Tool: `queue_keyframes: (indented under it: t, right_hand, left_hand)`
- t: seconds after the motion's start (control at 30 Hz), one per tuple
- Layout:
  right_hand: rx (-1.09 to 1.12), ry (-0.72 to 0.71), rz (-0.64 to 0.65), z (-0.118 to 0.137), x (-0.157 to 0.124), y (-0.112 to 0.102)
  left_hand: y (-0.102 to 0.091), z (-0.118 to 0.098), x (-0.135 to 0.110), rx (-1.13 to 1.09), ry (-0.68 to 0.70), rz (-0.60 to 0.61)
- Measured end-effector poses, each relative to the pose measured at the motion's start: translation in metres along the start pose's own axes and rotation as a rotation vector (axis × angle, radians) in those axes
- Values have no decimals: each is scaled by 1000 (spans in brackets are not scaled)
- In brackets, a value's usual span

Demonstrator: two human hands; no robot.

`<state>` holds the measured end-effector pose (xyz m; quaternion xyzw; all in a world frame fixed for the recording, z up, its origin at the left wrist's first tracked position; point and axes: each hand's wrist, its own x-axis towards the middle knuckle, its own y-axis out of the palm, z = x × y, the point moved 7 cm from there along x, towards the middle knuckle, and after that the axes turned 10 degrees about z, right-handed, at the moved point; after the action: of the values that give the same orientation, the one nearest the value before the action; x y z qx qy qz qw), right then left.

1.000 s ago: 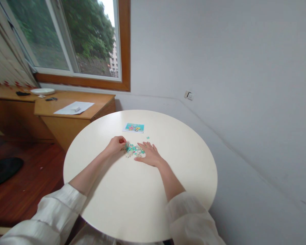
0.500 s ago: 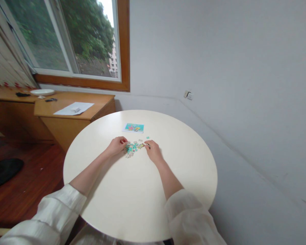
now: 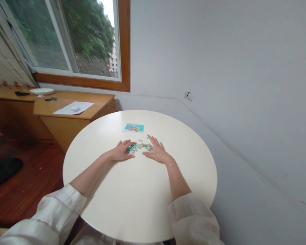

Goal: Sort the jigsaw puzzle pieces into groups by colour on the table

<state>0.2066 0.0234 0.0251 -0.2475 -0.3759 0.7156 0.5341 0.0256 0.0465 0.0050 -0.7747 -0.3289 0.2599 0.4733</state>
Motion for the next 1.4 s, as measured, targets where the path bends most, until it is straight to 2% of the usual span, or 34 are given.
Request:
queue_keyframes:
  t: [0.1, 0.17, 0.33, 0.5, 0.7, 0.87, 1.07, 1.4]
  right_hand:
    - [-109, 126, 194, -7, -5, 14]
    - [-141, 158, 205, -8, -3, 20]
    - [-128, 37, 88, 7, 12, 34]
    - [13, -133, -110, 22, 18, 31]
    - [141, -111, -260, 10, 19, 24]
    - [175, -105, -354, 6, 16, 15]
    - [160, -92, -406, 1, 12, 10]
    - [121, -103, -389, 3, 11, 10]
  left_hand:
    - [0, -6, 2, 0, 59, -71]
    - [-1, -11, 3, 0, 100, -131]
    - [-7, -22, 7, -76, 195, -298]
    - [-10, -21, 12, -171, 178, -353]
    - [-14, -3, 13, -336, 68, -437]
    - [-18, 11, 12, -591, 20, -509]
    - [-20, 24, 9, -983, 25, -591]
    - [-15, 34, 10, -1454, 1, -575]
